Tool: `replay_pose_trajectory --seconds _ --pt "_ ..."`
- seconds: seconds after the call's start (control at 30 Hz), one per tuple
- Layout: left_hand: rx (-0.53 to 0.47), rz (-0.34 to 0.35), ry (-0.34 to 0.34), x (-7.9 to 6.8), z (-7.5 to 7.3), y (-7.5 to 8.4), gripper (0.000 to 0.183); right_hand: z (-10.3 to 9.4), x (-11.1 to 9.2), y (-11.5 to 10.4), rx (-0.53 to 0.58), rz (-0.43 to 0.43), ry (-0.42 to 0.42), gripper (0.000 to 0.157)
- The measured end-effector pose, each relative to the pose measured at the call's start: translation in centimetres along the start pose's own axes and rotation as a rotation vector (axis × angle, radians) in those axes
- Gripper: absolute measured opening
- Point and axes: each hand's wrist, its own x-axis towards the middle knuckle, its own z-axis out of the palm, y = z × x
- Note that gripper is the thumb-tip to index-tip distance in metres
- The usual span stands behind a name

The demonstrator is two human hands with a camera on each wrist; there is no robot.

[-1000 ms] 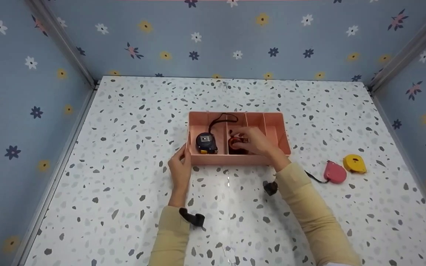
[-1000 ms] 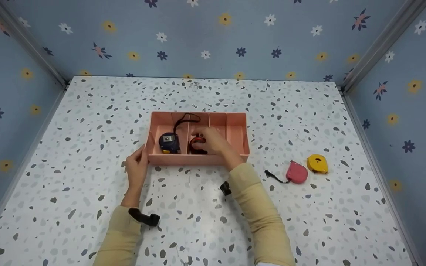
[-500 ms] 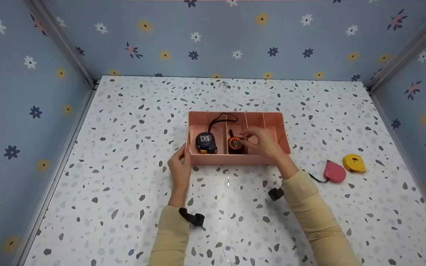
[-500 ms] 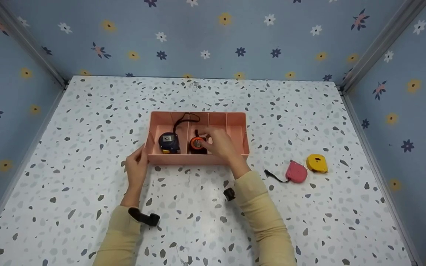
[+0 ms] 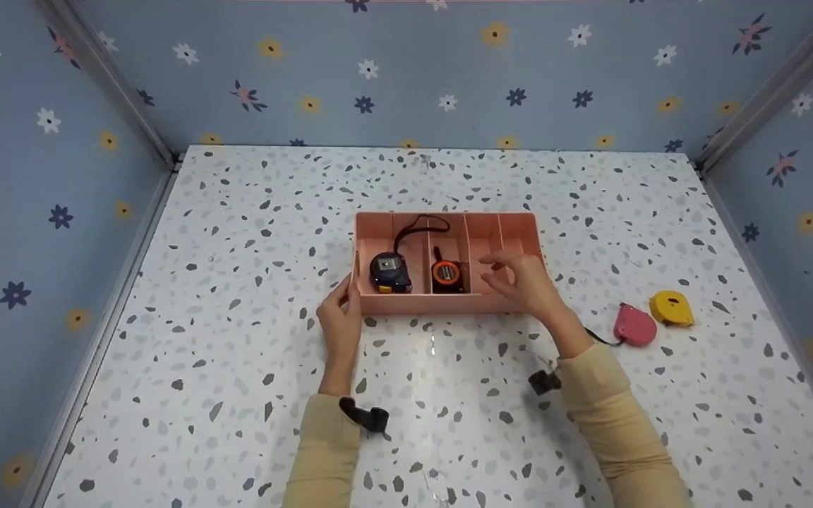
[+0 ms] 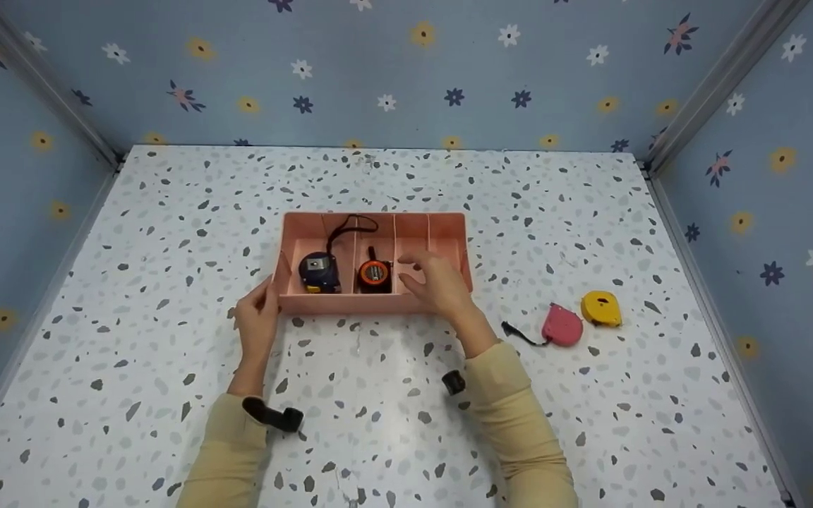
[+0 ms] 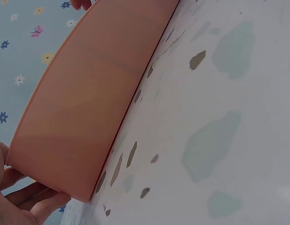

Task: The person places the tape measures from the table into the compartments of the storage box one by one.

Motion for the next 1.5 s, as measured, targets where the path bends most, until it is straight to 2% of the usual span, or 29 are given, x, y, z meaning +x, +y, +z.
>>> replay_pose_trajectory --seconds 0.17,0.47,0.83,1.13,1.37,1.5 --pt "0.006 0.009 0.011 -0.1 0.0 0.0 0.028 -0.8 -1.0 0.2 -0.019 -0.010 0.040 0.019" --pt "0.006 0.006 0.011 0.0 0.0 0.0 0.028 -2.2 -3.2 0.4 -0.021 0.076 0.074 0.022" --pt "-0.002 -0.006 0.008 -0.1 0.1 -0.1 0.028 -3.6 -5.7 1.4 -0.037 0.128 0.170 0.024" --pt "-0.023 0.012 0.005 0.0 0.1 -0.1 0.028 -4.8 -8.0 2.2 -0.027 0.268 0.217 0.029" --pt "-0.020 0.021 0.017 0.1 0.0 -0.2 0.026 -5.4 -9.5 3.2 -0.022 0.304 0.253 0.031" --pt "-0.019 0.018 0.013 0.1 0.0 -0.3 0.027 -5.7 -10.5 3.7 -0.020 0.356 0.272 0.033"
